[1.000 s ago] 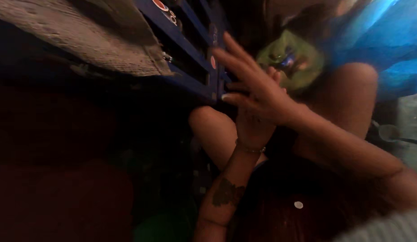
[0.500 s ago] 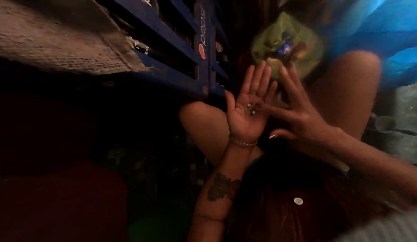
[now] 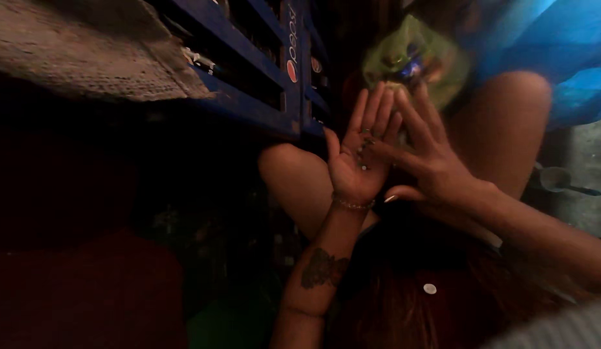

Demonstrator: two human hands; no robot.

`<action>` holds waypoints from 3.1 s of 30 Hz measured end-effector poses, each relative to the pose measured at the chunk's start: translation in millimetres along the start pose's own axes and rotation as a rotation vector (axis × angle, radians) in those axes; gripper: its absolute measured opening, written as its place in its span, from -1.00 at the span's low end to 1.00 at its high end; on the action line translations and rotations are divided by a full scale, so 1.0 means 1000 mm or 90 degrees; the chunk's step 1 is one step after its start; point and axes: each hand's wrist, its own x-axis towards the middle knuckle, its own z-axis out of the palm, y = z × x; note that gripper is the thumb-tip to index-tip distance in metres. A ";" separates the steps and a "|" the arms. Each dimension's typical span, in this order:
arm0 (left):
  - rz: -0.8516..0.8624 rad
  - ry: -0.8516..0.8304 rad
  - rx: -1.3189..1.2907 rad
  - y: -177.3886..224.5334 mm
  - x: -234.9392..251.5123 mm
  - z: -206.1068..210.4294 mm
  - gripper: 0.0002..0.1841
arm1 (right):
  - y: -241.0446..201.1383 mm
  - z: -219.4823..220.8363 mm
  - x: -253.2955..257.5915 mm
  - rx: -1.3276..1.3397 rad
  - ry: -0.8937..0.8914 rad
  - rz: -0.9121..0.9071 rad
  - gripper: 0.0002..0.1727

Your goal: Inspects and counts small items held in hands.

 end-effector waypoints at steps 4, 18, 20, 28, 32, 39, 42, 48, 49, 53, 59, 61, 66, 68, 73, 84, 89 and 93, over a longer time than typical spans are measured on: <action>-0.005 -0.022 0.035 0.000 0.001 0.003 -0.11 | -0.008 0.006 -0.002 -0.016 -0.022 -0.017 -0.30; 0.000 -0.033 0.038 0.002 0.000 0.004 -0.12 | -0.004 -0.004 0.007 -0.012 -0.010 -0.042 -0.34; 0.004 -0.026 0.050 0.003 0.000 0.006 -0.10 | -0.005 -0.002 0.008 -0.022 -0.012 -0.035 -0.32; -0.005 -0.032 0.052 0.005 0.001 0.006 -0.09 | -0.004 0.000 0.011 -0.020 -0.014 -0.024 -0.27; -0.014 -0.044 0.066 0.007 0.002 0.007 -0.11 | -0.005 0.002 0.011 -0.012 -0.035 -0.048 -0.31; -0.005 -0.031 0.038 0.007 0.003 0.009 -0.10 | 0.000 -0.003 0.016 -0.029 -0.011 -0.034 -0.29; -0.018 -0.048 0.035 0.009 0.004 0.006 -0.12 | 0.000 0.001 0.014 -0.006 -0.018 -0.049 -0.30; -0.011 -0.017 0.041 0.007 0.003 0.009 -0.11 | 0.006 -0.007 0.021 -0.039 0.000 -0.027 -0.29; -0.012 -0.017 0.042 0.006 0.003 0.008 -0.10 | 0.005 -0.005 0.020 -0.037 -0.004 -0.036 -0.29; -0.002 -0.023 0.033 0.007 0.002 0.006 -0.10 | 0.006 -0.005 0.020 -0.003 0.001 -0.036 -0.32; -0.032 0.002 0.029 0.008 0.001 0.009 -0.11 | 0.007 -0.002 0.021 -0.038 0.000 -0.041 -0.31; -0.029 -0.009 0.026 0.009 0.000 0.007 -0.10 | 0.007 -0.002 0.022 -0.031 -0.002 -0.053 -0.34; -0.022 -0.008 0.032 0.010 -0.001 0.008 -0.14 | 0.007 -0.006 0.026 -0.039 0.002 -0.039 -0.34; -0.022 -0.001 0.015 0.009 0.000 0.011 -0.14 | 0.004 -0.002 0.024 -0.030 -0.011 -0.055 -0.37; 0.052 -0.010 -0.044 0.007 0.004 0.003 -0.36 | 0.004 -0.008 0.025 -0.027 -0.005 -0.068 -0.42; 0.059 0.019 -0.292 0.031 -0.007 -0.020 -0.40 | 0.112 -0.011 0.024 0.292 0.312 -0.009 -0.67; 0.010 0.029 -0.294 0.036 -0.012 -0.030 -0.35 | 0.028 -0.045 0.063 0.373 0.155 0.585 -0.68; -0.015 0.102 -0.253 0.039 -0.022 -0.038 -0.49 | 0.077 0.017 0.025 0.406 0.226 0.436 -0.69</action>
